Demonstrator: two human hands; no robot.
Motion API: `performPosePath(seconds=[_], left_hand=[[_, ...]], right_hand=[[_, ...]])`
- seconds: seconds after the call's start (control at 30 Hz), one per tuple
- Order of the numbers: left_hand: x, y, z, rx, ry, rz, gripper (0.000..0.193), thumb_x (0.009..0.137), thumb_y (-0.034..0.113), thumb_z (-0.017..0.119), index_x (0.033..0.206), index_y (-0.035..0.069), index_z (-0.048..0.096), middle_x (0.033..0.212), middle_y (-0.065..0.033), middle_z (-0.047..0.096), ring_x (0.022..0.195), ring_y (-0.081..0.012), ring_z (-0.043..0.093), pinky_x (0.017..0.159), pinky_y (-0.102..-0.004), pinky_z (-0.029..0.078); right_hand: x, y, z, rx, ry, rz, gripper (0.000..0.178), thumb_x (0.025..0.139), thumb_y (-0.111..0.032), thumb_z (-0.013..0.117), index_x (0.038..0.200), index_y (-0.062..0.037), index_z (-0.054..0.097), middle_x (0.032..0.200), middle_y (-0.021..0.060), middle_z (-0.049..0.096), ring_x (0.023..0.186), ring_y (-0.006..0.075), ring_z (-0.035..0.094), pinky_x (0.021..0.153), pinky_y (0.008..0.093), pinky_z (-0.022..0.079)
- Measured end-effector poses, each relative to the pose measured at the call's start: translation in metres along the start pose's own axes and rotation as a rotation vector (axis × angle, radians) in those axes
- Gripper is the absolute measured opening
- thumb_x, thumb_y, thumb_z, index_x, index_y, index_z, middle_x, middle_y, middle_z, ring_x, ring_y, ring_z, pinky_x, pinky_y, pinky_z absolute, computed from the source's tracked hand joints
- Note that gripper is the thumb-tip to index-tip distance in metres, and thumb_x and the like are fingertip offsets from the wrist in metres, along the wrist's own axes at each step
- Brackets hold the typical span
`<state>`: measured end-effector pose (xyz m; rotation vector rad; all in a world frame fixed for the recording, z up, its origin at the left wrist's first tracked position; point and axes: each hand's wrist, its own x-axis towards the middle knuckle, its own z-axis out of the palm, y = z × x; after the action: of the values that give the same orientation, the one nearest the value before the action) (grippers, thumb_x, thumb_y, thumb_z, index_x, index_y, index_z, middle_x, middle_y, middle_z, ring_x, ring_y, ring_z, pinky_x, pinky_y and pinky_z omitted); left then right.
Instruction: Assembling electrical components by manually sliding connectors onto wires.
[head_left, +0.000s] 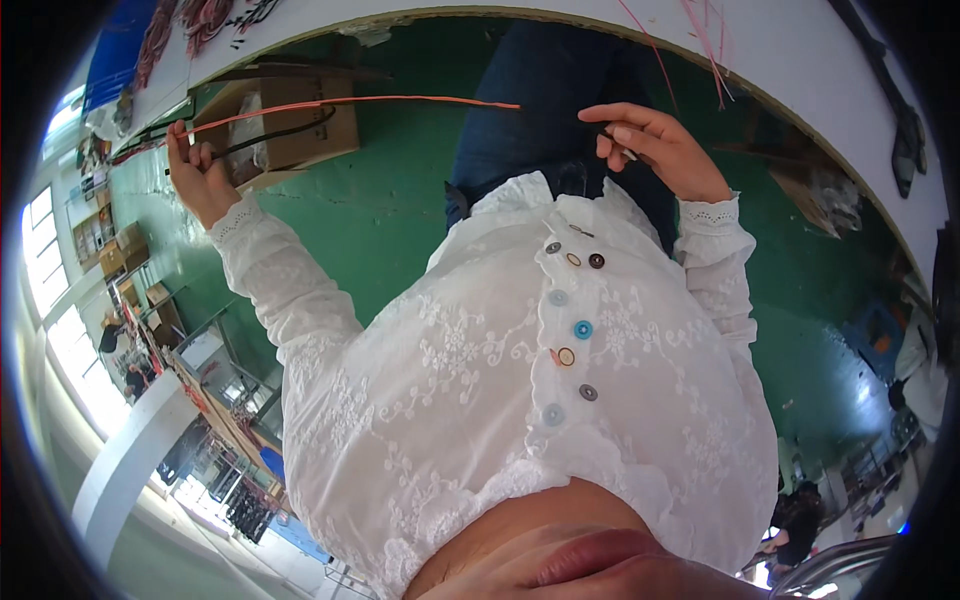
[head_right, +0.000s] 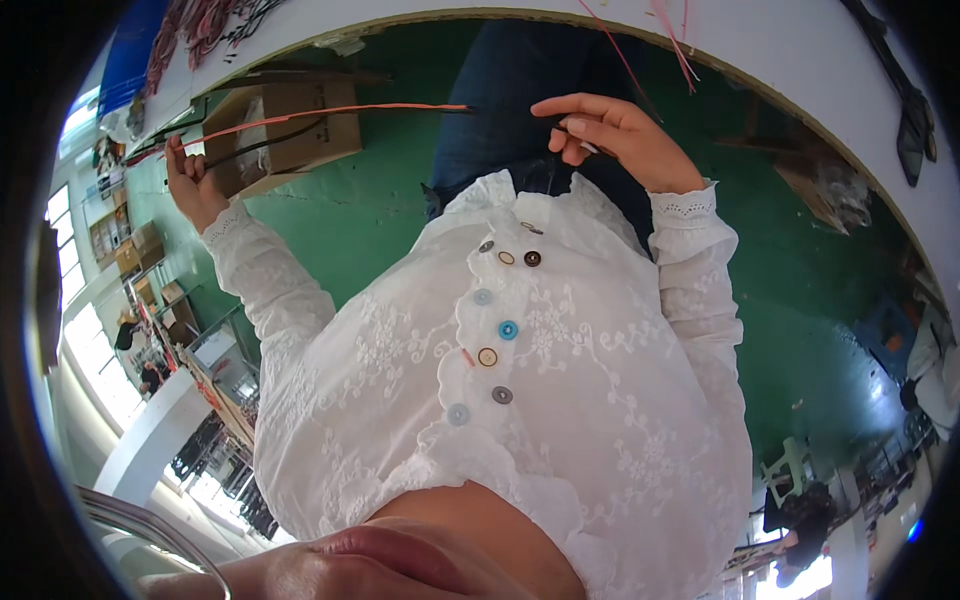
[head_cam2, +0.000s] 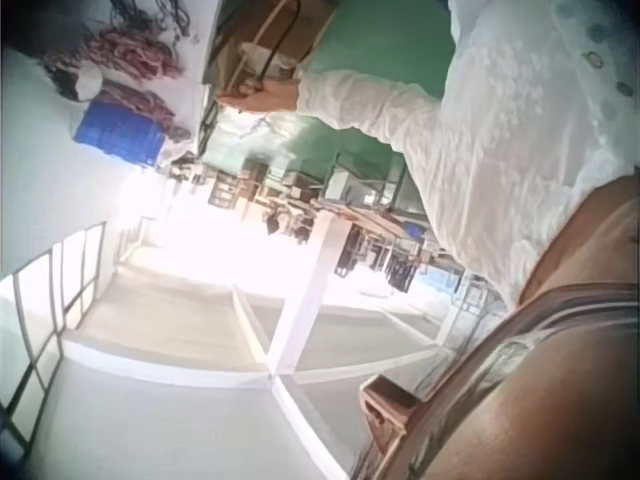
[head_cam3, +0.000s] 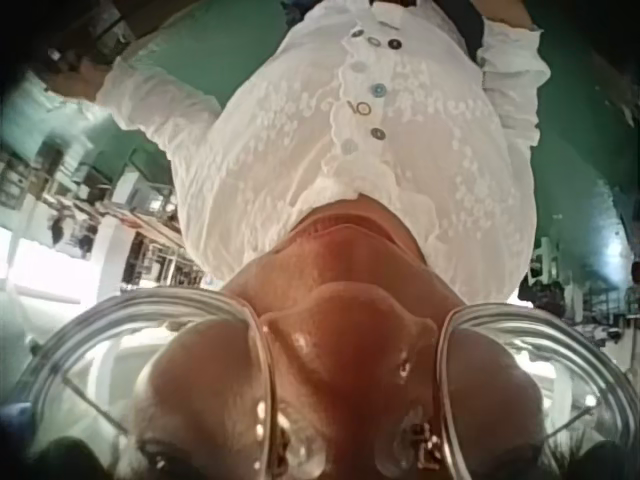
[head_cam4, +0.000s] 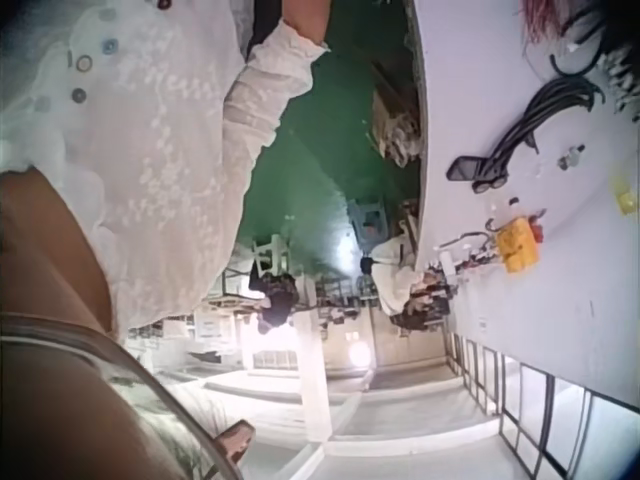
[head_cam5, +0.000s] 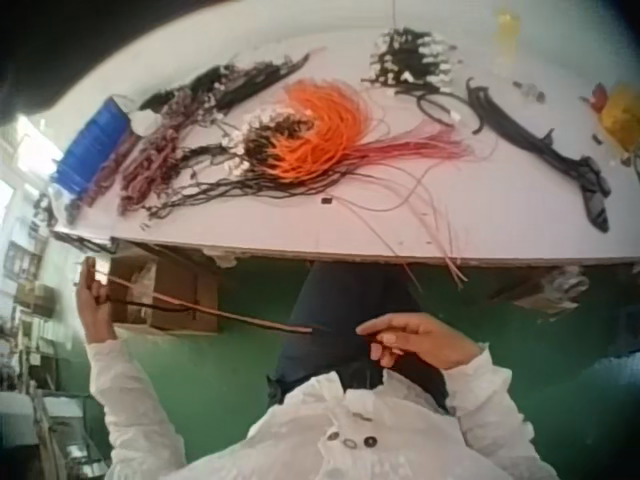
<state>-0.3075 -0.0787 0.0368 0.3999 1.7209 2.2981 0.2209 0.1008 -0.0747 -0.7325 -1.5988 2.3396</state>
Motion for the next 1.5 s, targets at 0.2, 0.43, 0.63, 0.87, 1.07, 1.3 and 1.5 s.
performPosePath(seconds=[0.2,0.43,0.63,0.87,1.07,1.3,1.5], left_hand=[[0.029,0.055,-0.033,-0.008,0.034,0.12,0.019,0.106,0.017,0.059,0.111,-0.001,0.066,0.106,-0.0045,0.071,0.054,-0.0067,0.029,0.049,-0.0231,0.026],[0.026,0.105,-0.061,-0.005,0.025,0.193,0.019,0.105,0.017,0.06,0.115,0.001,0.065,0.107,-0.005,0.073,0.054,-0.0054,0.033,0.049,-0.0206,0.027],[0.008,0.115,-0.054,0.016,0.04,0.25,0.019,0.105,0.017,0.061,0.114,0.001,0.065,0.107,-0.0049,0.072,0.055,-0.0053,0.032,0.049,-0.0206,0.027],[-0.051,0.114,-0.002,0.158,0.045,0.379,0.021,0.106,0.016,0.058,0.117,0.0,0.066,0.113,-0.0078,0.072,0.058,-0.0038,0.03,0.052,-0.0206,0.027],[-0.11,0.044,0.053,0.128,-0.221,0.196,0.022,0.103,0.018,0.064,0.116,0.002,0.071,0.112,-0.0108,0.075,0.055,0.0001,0.033,0.048,-0.0198,0.025],[-0.135,-0.001,0.065,0.123,-0.291,0.039,0.024,0.106,0.018,0.06,0.119,0.0,0.07,0.114,-0.0081,0.073,0.055,-0.0012,0.029,0.048,-0.0203,0.023],[-0.121,-0.014,0.068,0.066,-0.238,-0.038,0.021,0.105,0.017,0.061,0.114,0.002,0.071,0.109,-0.0058,0.074,0.056,0.0,0.03,0.047,-0.0186,0.023]], right_hand=[[0.031,-0.015,0.018,0.038,-0.11,0.031,0.04,0.105,-0.014,0.047,0.142,-0.0034,0.058,0.108,0.0073,0.069,0.085,0.0095,0.063,0.075,0.0227,0.05],[0.06,-0.017,0.027,0.15,-0.251,-0.025,0.047,0.102,-0.016,0.044,0.145,-0.0017,0.055,0.128,0.014,0.067,0.094,0.0123,0.065,0.086,0.0259,0.052],[0.076,0.004,0.026,-0.001,-0.07,-0.169,0.046,0.105,-0.018,0.043,0.146,-0.0022,0.054,0.144,0.0109,0.059,0.126,0.0191,0.06,0.111,0.0315,0.043],[0.051,0.005,0.008,-0.066,0.081,-0.085,0.034,0.108,-0.019,0.044,0.128,-0.0014,0.065,0.128,0.0096,0.069,0.115,0.0175,0.066,0.102,0.0302,0.048],[0.044,0.002,0.021,-0.151,0.162,-0.207,0.028,0.108,-0.017,0.049,0.119,-0.0019,0.069,0.113,0.0068,0.072,0.101,0.0141,0.067,0.093,0.0271,0.051],[0.033,-0.021,0.018,-0.226,0.227,-0.302,0.026,0.108,-0.016,0.051,0.12,-0.003,0.07,0.111,0.0062,0.073,0.1,0.0129,0.067,0.089,0.0262,0.051],[0.032,0.062,-0.002,-0.602,0.145,-0.079,0.026,0.107,-0.017,0.054,0.123,-0.0011,0.067,0.118,0.0062,0.072,0.107,0.0157,0.066,0.096,0.0282,0.05]])
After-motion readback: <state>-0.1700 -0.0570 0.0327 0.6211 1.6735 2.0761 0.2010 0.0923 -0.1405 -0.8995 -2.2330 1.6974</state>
